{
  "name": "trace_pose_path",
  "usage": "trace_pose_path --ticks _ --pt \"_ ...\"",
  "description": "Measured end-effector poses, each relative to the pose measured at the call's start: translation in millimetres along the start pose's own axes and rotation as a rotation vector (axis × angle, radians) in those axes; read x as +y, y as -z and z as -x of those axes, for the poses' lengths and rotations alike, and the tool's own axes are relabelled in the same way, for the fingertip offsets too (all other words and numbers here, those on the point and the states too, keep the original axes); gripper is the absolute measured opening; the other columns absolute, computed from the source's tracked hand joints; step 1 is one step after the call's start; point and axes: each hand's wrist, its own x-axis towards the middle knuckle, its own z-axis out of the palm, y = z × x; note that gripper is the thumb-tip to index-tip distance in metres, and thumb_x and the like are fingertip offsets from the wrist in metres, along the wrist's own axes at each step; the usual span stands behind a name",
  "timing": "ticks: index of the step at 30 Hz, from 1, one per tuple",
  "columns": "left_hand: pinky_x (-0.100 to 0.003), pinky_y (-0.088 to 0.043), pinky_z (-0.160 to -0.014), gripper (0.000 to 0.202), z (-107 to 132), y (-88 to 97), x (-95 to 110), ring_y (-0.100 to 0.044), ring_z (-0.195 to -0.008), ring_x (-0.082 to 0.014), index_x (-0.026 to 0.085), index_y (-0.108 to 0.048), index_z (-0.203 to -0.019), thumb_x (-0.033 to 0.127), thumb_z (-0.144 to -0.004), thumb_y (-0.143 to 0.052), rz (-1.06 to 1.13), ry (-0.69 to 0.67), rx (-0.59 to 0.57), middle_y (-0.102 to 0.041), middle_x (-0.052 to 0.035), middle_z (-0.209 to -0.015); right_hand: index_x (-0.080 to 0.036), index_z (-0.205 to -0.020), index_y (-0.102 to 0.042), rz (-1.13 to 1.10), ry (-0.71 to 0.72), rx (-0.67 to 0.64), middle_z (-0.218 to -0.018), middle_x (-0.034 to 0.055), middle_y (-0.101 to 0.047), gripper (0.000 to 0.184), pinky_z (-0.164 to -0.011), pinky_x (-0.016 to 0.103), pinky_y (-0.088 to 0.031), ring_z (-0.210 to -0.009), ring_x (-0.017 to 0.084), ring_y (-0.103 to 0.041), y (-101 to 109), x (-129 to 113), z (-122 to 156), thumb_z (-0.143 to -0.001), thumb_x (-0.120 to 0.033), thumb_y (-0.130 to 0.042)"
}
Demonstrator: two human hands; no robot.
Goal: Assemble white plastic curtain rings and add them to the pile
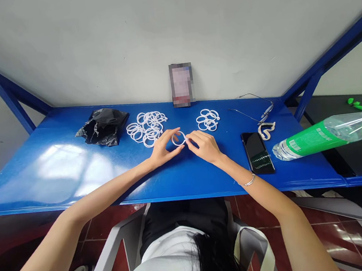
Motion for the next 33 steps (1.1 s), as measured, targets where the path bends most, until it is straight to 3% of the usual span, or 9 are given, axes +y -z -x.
trace_pose_path --ticks 6,11,19,27,33 --pt "-0.034 -0.052 -0.083 0.058 -1.5 1.3 -0.1 -0.062 -0.087 -0.0177 0.018 -0.044 -0.134 0.041 -0.085 -0.065 0.018 0.077 -0.024 -0.065 -0.0093 -0.104 -0.023 -0.098 -0.066 -0.044 0.008 0.005 -0.088 0.006 -0.073 0.018 -0.074 0.036 -0.054 -0.08 0.021 -0.068 -2.2 2.7 2.1 -0.095 -0.027 -0.049" --pt "-0.033 -0.053 -0.082 0.046 -1.9 1.6 -0.1 -0.063 -0.092 -0.0197 0.016 -0.053 -0.119 0.042 -0.083 -0.066 0.036 0.11 -0.059 -0.064 -0.0105 -0.105 -0.023 -0.099 -0.066 -0.081 -0.007 -0.004 -0.089 0.0062 -0.073 0.019 -0.074 0.036 -0.054 -0.081 0.022 -0.068 -3.1 4.4 3.1 -0.095 -0.028 -0.049" --pt "-0.027 -0.052 -0.075 0.035 -2.8 1.6 1.1 -0.062 -0.085 -0.0163 0.016 -0.053 -0.104 0.04 -0.082 -0.067 0.031 0.098 -0.066 -0.062 -0.0069 -0.098 -0.022 -0.099 -0.066 -0.041 0.05 -0.033 -0.088 0.0057 -0.073 0.02 -0.069 0.034 -0.053 -0.078 0.02 -0.068 -2.1 0.5 2.1 -0.097 -0.027 -0.047" --pt "-0.026 -0.051 -0.07 0.035 -0.5 0.5 -0.2 -0.06 -0.078 -0.0143 0.017 -0.051 -0.107 0.041 -0.085 -0.063 0.042 0.106 -0.111 -0.06 -0.0068 -0.098 -0.021 -0.097 -0.065 -0.044 0.102 -0.017 -0.088 0.0052 -0.073 0.015 -0.068 0.032 -0.053 -0.078 0.02 -0.068 -1.6 -0.6 1.3 -0.095 -0.023 -0.05" --pt "-0.025 -0.05 -0.07 0.033 -1.0 0.2 -0.5 -0.06 -0.08 -0.0144 0.016 -0.051 -0.106 0.04 -0.086 -0.063 0.043 0.092 -0.092 -0.06 -0.0063 -0.096 -0.02 -0.098 -0.064 -0.034 0.063 0.002 -0.085 0.0046 -0.072 0.013 -0.067 0.03 -0.05 -0.075 0.019 -0.067 -0.8 -2.5 0.8 -0.094 -0.024 -0.052"
